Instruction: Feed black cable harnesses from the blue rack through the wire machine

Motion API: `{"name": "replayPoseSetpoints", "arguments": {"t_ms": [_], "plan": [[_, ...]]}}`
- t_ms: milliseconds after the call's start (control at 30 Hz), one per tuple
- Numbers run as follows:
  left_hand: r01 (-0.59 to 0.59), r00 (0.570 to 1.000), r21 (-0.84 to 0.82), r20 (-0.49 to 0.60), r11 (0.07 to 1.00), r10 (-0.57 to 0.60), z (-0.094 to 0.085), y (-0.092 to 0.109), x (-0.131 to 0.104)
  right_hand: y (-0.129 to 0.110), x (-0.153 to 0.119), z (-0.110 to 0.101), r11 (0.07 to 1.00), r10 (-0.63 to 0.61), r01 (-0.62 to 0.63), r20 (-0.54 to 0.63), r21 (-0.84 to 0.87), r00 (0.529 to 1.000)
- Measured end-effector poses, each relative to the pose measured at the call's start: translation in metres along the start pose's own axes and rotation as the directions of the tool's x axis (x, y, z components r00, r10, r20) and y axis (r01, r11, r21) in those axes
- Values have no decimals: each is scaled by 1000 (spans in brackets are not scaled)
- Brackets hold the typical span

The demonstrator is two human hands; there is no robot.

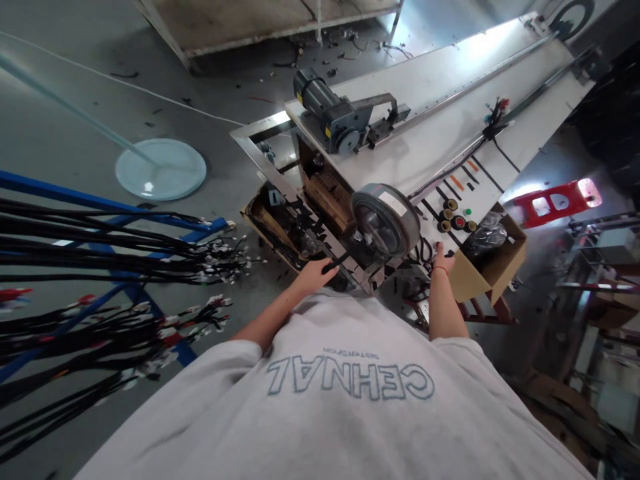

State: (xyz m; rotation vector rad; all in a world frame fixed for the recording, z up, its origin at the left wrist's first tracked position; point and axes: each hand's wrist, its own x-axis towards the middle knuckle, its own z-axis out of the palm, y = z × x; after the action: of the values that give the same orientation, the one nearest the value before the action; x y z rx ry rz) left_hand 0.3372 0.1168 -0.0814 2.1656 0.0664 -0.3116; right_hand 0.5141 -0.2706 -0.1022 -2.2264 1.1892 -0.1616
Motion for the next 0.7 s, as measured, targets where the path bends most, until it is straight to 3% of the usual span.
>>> {"name": "replayPoseSetpoints", "arguments": {"t_ms": [167,333,567,700], "plan": [[-37,999,12,2,999,37,-1,15,23,1,4,1,1000,-10,9,9,29,1000],[-62,996,-83,-72,995,56,11,30,39,-2,7,-1,999,44,-44,49,2,998],[0,997,-209,-73,978,-15,23,42,49,-7,-8,7,988,99,-108,-86,-113,991],[25,997,-214,-60,976,-39,26,42,47,-9,-12,6,989,85,-94,-87,-117,993]]}}
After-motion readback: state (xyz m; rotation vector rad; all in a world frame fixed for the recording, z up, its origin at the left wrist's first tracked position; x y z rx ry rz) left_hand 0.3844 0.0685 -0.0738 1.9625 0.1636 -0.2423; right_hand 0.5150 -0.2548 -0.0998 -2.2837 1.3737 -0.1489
